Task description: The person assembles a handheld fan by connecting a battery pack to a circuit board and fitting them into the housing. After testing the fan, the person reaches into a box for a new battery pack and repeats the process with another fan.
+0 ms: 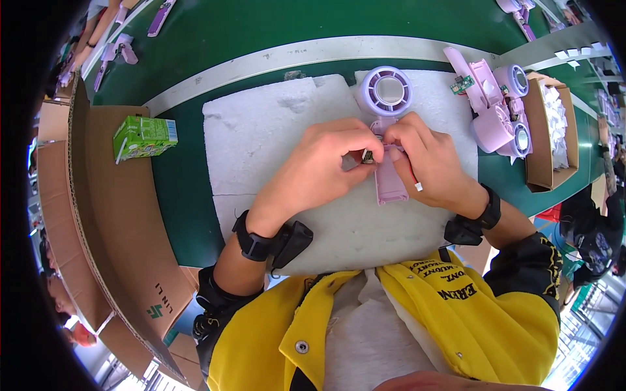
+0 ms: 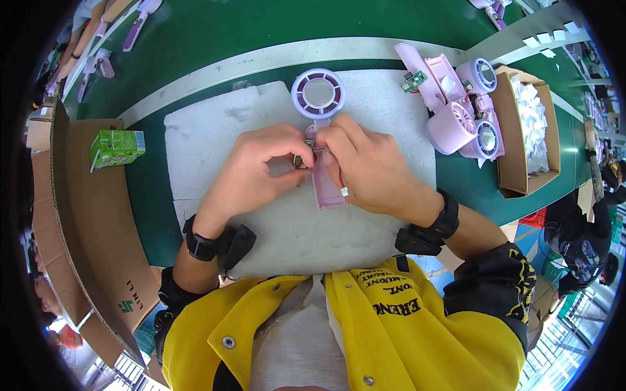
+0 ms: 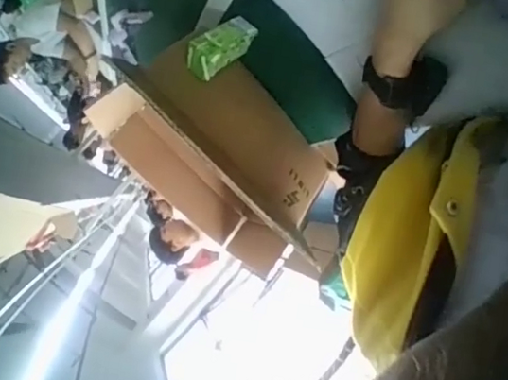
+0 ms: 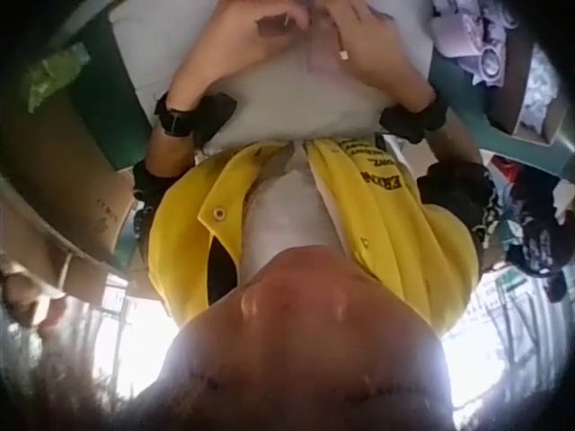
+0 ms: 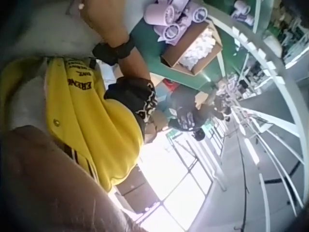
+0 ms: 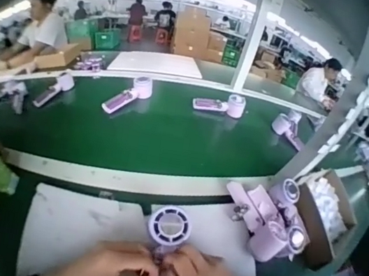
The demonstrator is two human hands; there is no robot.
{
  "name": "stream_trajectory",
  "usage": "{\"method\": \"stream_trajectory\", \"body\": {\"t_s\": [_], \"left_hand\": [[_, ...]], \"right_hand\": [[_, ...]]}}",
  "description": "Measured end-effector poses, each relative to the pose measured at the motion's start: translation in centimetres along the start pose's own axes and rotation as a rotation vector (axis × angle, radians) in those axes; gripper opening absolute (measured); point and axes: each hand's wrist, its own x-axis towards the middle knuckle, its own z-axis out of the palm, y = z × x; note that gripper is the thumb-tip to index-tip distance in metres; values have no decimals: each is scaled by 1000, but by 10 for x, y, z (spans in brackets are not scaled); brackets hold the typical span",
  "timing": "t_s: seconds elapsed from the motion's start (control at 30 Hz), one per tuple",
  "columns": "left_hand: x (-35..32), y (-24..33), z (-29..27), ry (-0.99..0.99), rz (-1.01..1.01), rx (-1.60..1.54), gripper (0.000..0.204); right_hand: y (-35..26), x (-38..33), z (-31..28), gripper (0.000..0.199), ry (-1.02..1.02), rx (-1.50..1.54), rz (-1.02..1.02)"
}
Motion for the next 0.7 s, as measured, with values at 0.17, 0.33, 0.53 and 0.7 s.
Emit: {"method": "stream_trajectory", "body": {"t_s": [0.17,0.33,0.53,0.7], "left_hand": [[0,12,7,50,26,52,20],[2,17,11,116,21,81,20],[1,-1,12,173,-11,-68,15],[0,-5,10,139,-105,-307,10]], "right_hand": [[-6,2,3,33,1,-62,57],[-9,3,3,33,-1,-106,69],[-1,0,5,28,106,56,11],[6,-1,-1,18,111,116,-31]]}}
